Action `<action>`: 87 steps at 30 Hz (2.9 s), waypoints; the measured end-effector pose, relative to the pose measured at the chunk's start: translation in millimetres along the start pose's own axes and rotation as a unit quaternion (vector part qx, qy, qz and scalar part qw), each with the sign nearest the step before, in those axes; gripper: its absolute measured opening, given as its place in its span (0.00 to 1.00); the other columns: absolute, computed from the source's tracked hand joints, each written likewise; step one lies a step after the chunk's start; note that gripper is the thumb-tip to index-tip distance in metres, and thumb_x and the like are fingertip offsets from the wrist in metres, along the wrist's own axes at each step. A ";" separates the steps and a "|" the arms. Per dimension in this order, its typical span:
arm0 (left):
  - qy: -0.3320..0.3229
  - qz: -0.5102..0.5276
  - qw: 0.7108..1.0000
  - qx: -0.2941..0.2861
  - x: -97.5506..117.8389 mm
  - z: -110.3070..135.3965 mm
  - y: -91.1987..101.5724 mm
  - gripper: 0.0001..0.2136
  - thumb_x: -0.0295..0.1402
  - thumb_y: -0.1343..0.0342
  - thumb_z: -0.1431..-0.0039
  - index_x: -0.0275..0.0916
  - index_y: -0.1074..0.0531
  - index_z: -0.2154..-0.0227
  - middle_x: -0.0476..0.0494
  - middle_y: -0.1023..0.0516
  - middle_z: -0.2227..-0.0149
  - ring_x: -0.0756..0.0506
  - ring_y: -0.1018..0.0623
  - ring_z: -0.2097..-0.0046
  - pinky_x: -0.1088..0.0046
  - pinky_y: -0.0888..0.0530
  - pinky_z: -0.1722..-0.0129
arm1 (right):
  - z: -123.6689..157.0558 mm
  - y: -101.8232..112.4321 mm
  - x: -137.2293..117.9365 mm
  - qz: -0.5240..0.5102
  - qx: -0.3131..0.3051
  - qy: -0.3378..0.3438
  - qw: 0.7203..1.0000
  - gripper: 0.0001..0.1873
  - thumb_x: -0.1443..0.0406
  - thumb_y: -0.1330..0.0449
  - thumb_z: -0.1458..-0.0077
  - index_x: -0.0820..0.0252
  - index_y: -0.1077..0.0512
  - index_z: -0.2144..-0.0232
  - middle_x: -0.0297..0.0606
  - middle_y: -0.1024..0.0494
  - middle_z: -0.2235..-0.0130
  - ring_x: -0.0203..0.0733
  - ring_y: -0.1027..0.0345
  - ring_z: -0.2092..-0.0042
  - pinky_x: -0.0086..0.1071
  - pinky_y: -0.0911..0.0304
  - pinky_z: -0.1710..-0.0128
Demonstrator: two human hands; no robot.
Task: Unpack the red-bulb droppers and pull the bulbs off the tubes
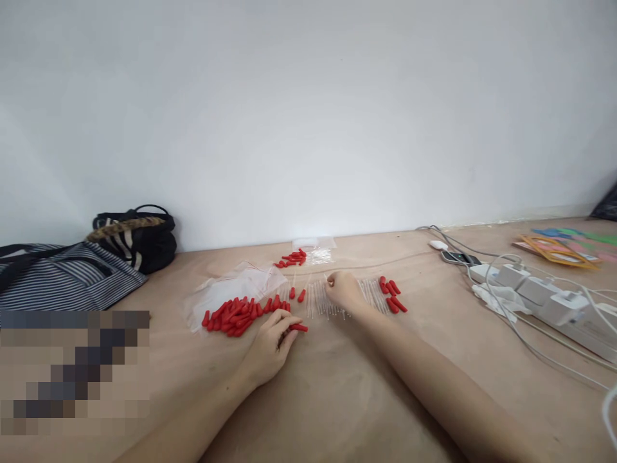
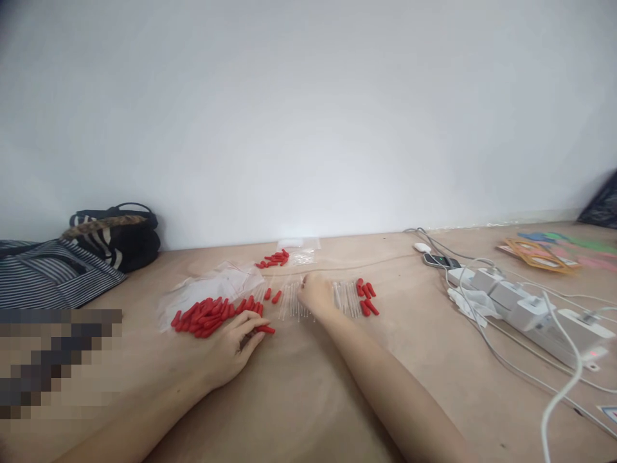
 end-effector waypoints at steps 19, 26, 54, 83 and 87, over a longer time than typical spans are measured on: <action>-0.006 0.047 0.997 0.058 0.3 4.1 -1.7 0.03 0.29 0.52 0.45 0.38 0.34 0.69 0.49 0.28 0.71 0.50 0.26 0.70 0.76 0.27 0.70 | 77.5 10.4 -52.9 -0.053 0.024 0.401 0.914 0.08 0.61 0.46 0.46 0.54 0.28 0.65 0.33 0.25 0.72 0.37 0.39 0.66 0.33 0.56 0.66; 0.005 -0.105 0.994 0.043 -4.2 -19.7 3.8 0.05 0.32 0.48 0.48 0.38 0.31 0.69 0.45 0.29 0.68 0.45 0.29 0.62 0.68 0.31 0.60 | 64.3 33.3 14.5 -0.058 0.122 0.280 0.950 0.10 0.65 0.48 0.46 0.54 0.26 0.67 0.34 0.24 0.72 0.36 0.37 0.66 0.34 0.55 0.62; 0.138 -0.245 0.958 0.062 -26.6 -63.2 7.3 0.07 0.30 0.50 0.50 0.38 0.31 0.80 0.43 0.30 0.69 0.43 0.30 0.62 0.66 0.32 0.60 | 37.8 59.5 118.3 -0.086 0.182 -0.009 0.980 0.13 0.59 0.48 0.48 0.59 0.27 0.71 0.38 0.25 0.69 0.41 0.35 0.64 0.33 0.49 0.63; -0.038 0.008 0.998 -0.045 8.4 11.7 -16.1 0.11 0.30 0.56 0.41 0.39 0.31 0.75 0.47 0.29 0.75 0.49 0.29 0.72 0.74 0.33 0.72 | 109.3 10.5 -22.7 0.034 0.200 0.473 0.857 0.12 0.69 0.52 0.44 0.59 0.33 0.76 0.28 0.33 0.82 0.32 0.46 0.72 0.37 0.60 0.57; -0.046 -0.008 0.998 -0.052 12.0 11.1 -14.8 0.12 0.29 0.58 0.40 0.39 0.32 0.77 0.47 0.29 0.76 0.49 0.29 0.72 0.75 0.33 0.72 | 109.6 11.0 -24.6 0.027 0.213 0.476 0.853 0.12 0.69 0.52 0.44 0.59 0.33 0.76 0.29 0.34 0.82 0.33 0.46 0.72 0.36 0.59 0.58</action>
Point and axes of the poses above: each hand's wrist, its own z-axis away from the middle knuckle, its own y-axis out of the back of the hand, x = y × z, the point moved 7 cm from there along -z, towards the middle knuckle
